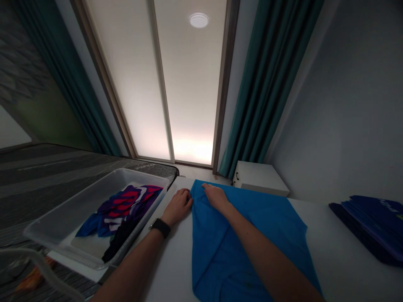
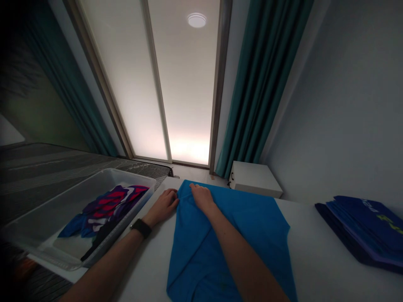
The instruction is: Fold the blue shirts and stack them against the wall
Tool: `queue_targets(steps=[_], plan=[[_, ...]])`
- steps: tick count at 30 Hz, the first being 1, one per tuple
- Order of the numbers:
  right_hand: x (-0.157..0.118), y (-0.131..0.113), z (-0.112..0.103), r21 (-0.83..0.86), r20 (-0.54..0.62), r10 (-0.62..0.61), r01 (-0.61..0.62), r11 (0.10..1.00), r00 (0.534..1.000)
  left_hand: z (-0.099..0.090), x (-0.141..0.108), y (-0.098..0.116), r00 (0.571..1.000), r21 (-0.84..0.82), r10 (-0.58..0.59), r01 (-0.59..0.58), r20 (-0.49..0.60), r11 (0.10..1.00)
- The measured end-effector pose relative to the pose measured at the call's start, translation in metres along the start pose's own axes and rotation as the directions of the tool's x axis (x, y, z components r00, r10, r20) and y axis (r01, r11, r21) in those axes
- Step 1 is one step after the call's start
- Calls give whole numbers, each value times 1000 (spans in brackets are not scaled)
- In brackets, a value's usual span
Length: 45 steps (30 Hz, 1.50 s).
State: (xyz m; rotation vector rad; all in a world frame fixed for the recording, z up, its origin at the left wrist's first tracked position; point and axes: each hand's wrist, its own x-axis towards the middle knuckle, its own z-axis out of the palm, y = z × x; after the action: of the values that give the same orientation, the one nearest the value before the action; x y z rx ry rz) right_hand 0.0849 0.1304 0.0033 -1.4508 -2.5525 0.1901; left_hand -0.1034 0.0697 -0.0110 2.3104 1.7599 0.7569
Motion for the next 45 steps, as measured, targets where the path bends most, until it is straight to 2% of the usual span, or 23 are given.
queue_targets(steps=[9,12,15,20,23,28,34,39,41,45], plan=[[-6,-5,-2,-83,-94,27,-35,996,995,4,0,-2,999,11,14,-13,-41,1000],[-16,-15,-1,-58,-116,-107,101,993,987,5,0,-2,999,18,17,-16,-52,1000],[-25,-22,8,24,-58,-212,214,977,975,6,0,-3,998,37,15,-13,-55,999],[-29,-22,17,73,75,-157,151,986,985,6,-1,0,997,99,-46,52,-59,994],[-28,-21,16,57,84,-126,122,991,988,6,-2,5,990,142,-110,121,-82,982],[-28,-23,16,36,93,-87,84,996,992,6,-3,11,983,193,-159,174,-91,966],[-26,-18,16,39,131,-8,3,999,991,1,-5,16,984,249,-167,179,-67,952],[-26,-8,4,20,167,108,-113,993,980,-2,-5,18,983,242,-173,181,-52,953],[-30,-7,0,2,135,105,-107,994,985,-2,-5,19,984,239,-170,177,-51,955],[-45,-11,1,-1,81,-12,12,1000,997,-2,-5,18,985,241,-157,168,-65,956]])
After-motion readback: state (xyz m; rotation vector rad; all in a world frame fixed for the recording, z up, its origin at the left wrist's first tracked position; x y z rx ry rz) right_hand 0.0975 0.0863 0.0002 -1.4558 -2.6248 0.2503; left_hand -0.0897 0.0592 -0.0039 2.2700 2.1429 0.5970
